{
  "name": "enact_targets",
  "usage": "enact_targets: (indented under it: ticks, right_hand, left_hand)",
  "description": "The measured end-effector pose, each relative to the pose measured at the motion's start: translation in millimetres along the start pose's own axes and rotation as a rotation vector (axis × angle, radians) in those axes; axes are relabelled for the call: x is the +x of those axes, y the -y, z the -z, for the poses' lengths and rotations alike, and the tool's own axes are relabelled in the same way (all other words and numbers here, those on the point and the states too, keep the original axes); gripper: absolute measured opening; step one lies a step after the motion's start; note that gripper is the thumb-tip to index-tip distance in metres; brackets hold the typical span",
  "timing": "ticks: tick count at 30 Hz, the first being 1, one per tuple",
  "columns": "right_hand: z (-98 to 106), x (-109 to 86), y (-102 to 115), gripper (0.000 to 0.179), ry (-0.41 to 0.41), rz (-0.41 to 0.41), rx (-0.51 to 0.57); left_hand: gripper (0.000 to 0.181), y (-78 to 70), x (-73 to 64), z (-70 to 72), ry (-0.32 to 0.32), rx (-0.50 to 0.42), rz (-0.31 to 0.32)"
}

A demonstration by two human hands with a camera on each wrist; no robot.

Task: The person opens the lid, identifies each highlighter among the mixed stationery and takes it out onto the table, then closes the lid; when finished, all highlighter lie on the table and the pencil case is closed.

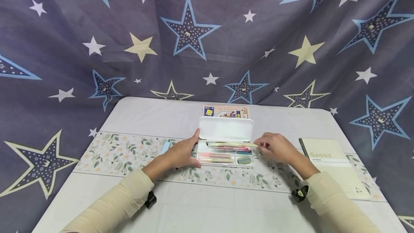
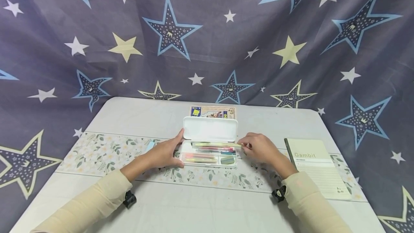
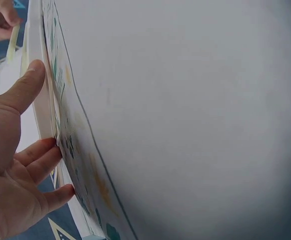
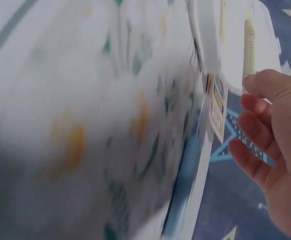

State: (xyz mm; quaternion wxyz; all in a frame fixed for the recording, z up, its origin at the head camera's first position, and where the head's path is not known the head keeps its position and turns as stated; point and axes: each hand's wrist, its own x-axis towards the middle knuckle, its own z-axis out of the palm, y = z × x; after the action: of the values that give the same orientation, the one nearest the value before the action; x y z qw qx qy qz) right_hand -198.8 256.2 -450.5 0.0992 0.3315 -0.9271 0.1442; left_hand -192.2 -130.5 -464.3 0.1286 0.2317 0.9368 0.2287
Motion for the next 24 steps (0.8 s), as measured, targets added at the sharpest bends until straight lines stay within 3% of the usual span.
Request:
enact_targets:
  ticks: [6,13,24]
  right_hand:
    - [7.8,-18.3,-18.6,0.017,-0.028,0.003,-0.008]
    - [16.5,-39.4,-37.4,0.018,-0.015,-0.069,-0.032]
    - [22.2,-63.3,-61.2,0.020,-0.019,-0.116,-0.056]
  left_hand:
    - [0.138,-0.4,-1.6,1.3,0.001,0.004,-0.002]
    - [0.138,-0.8,-1.5,0.8,0.000,0.001,-0.001]
    - [0.138,-2.9,-2.5,1.1,-0.001,0.000,0.013]
